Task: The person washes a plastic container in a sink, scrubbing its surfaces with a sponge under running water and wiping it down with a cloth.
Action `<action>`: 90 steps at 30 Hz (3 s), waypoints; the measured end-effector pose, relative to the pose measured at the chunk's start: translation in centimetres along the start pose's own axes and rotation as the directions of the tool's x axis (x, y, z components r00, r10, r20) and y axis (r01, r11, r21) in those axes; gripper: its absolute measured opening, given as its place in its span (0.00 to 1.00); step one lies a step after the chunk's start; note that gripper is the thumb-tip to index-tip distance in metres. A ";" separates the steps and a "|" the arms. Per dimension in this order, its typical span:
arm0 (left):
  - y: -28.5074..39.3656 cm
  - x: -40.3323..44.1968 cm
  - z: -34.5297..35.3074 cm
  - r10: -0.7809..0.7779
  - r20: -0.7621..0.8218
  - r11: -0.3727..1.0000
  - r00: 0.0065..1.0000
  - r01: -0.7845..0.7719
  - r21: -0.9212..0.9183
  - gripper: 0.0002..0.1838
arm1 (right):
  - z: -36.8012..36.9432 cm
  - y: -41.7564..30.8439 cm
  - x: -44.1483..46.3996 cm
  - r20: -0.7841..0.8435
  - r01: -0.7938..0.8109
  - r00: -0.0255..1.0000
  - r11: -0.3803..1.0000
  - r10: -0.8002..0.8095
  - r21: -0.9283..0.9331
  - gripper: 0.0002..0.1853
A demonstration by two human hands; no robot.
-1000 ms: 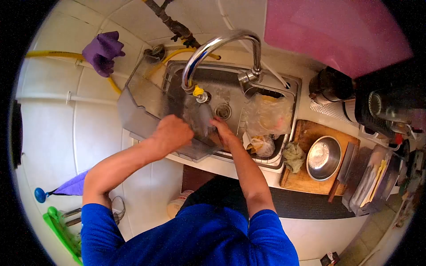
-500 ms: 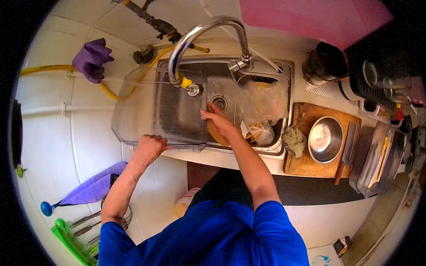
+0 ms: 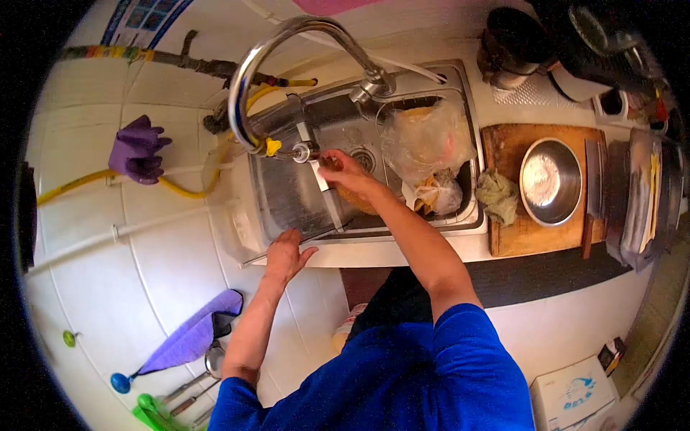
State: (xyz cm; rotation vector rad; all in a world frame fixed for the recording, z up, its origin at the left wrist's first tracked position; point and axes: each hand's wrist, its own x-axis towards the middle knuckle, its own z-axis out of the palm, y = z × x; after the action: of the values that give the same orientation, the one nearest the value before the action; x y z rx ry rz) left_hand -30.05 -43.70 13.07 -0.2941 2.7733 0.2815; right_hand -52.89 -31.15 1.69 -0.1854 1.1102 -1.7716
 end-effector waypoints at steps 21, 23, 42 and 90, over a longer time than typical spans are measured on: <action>-2.1 1.8 2.9 -0.004 0.019 0.995 1.000 0.002 0.104 0.13 | -1.1 2.9 0.1 -0.651 0.110 0.650 0.896 -0.392 -0.430 0.25; -2.0 1.6 2.8 -0.035 0.042 0.994 0.998 0.031 0.101 0.13 | -2.3 5.5 1.3 -0.608 0.030 0.637 0.804 -0.474 -0.594 0.28; -2.0 1.8 2.8 -0.034 0.086 0.995 0.996 0.026 0.094 0.14 | -0.6 6.3 -0.3 -0.133 0.248 0.915 0.791 -0.381 -0.558 0.30; -3.6 1.9 3.1 0.035 0.151 0.987 0.988 -0.058 0.151 0.11 | -1.4 -0.2 6.1 -0.210 0.368 0.788 0.717 -0.578 -0.593 0.18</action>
State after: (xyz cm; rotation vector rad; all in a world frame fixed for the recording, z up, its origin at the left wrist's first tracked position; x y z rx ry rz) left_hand -30.03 -46.78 8.99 -0.1626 2.6391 0.0931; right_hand -56.78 -35.20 -1.06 -0.5231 1.9837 -1.9634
